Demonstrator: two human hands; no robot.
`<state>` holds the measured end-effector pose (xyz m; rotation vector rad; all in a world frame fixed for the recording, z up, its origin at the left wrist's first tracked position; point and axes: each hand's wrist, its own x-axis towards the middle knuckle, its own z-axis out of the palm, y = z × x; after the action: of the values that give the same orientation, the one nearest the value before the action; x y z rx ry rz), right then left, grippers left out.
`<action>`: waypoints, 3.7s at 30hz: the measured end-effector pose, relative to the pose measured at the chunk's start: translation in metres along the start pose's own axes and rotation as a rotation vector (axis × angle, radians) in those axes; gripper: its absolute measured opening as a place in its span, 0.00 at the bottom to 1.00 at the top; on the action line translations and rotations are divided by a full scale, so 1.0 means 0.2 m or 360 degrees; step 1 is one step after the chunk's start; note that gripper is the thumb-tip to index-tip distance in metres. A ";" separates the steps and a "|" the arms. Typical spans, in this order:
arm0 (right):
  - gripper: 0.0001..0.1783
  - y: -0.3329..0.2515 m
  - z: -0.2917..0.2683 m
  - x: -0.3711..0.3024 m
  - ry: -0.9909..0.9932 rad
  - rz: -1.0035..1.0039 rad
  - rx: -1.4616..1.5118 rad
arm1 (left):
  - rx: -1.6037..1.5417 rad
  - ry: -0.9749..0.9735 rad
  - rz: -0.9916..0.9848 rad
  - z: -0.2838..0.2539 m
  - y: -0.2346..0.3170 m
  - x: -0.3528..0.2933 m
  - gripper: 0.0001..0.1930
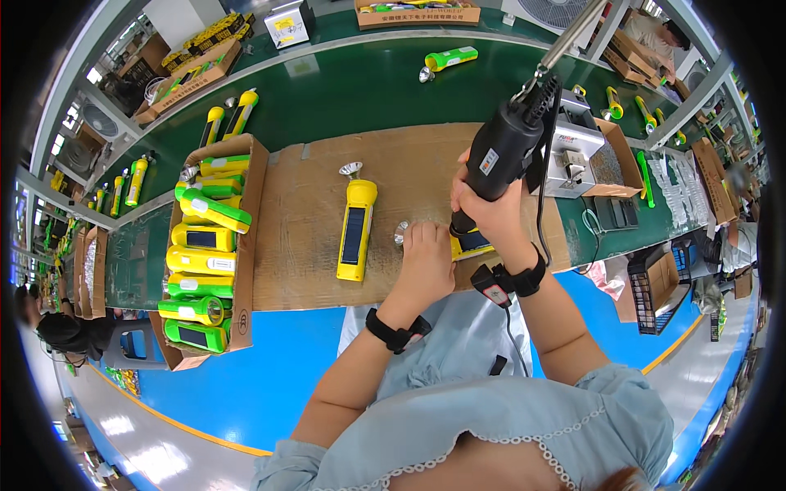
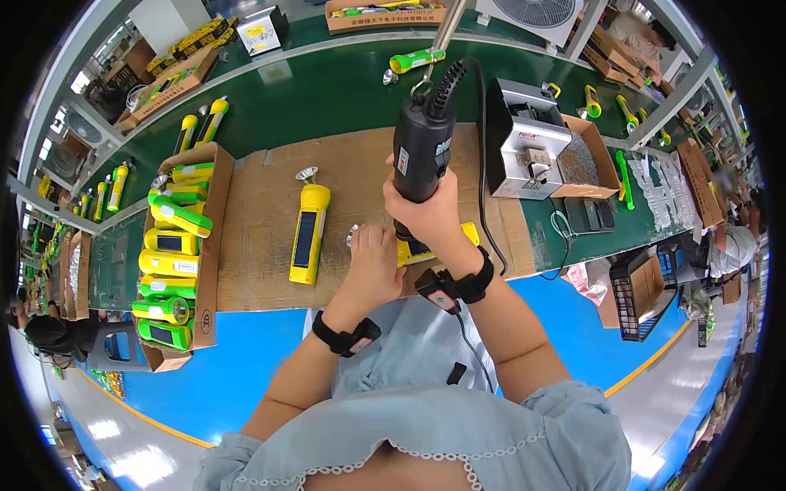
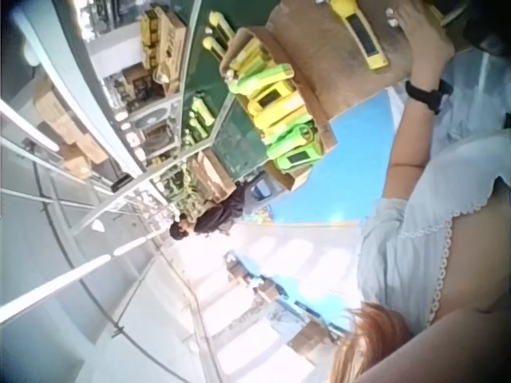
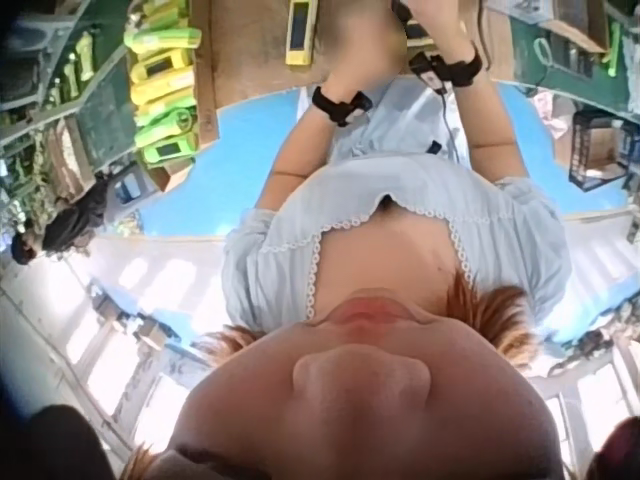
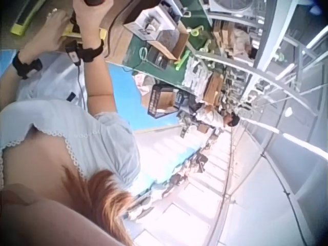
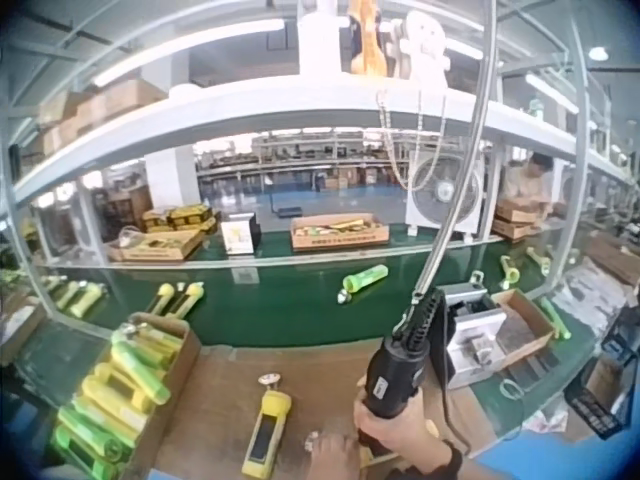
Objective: Using an electric screwdriver to attach components and fasten screws on solar-powered flashlight housings on a factory assembly line.
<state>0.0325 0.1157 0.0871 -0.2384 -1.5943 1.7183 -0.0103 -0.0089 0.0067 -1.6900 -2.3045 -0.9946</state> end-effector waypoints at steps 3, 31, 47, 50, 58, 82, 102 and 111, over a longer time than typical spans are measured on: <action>0.19 -0.01 -0.02 -0.02 -0.0024 0.0048 0.0007 | 0.0030 -0.0145 0.0016 -0.04 0.01 0.00 0.30; 0.23 -0.31 -1.02 0.20 0.0966 -0.0918 -0.0275 | 0.0367 -0.0461 -0.1014 -0.42 -0.10 -0.11 0.32; 0.19 -0.31 -0.95 0.26 0.0753 -0.0629 -0.0461 | 0.0275 -0.0023 -0.0036 -0.01 0.20 0.08 0.26; 0.18 -0.37 -0.93 0.26 0.0614 -0.0379 -0.0451 | 0.0180 -0.0116 -0.0111 -0.06 0.15 0.09 0.27; 0.28 -0.34 -0.64 -0.16 0.0561 -0.0479 0.0049 | -0.0046 -0.0306 -0.0149 -0.07 0.03 0.00 0.24; 0.21 -0.12 -0.48 -0.30 0.0312 -0.0268 -0.0158 | 0.0000 -0.0248 -0.0028 -0.04 0.02 -0.01 0.22; 0.19 -0.32 -0.91 0.29 0.0913 -0.0685 -0.0533 | 0.0051 -0.0215 -0.0148 -0.05 0.07 -0.02 0.25; 0.20 -0.32 -0.66 -0.01 0.0562 -0.0498 0.0027 | 0.0094 -0.0131 -0.0139 -0.02 0.08 -0.04 0.26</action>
<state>0.1382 0.2112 0.1177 -0.2530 -1.2813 1.3633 0.0054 -0.0154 0.0127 -1.6504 -2.4530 -0.8781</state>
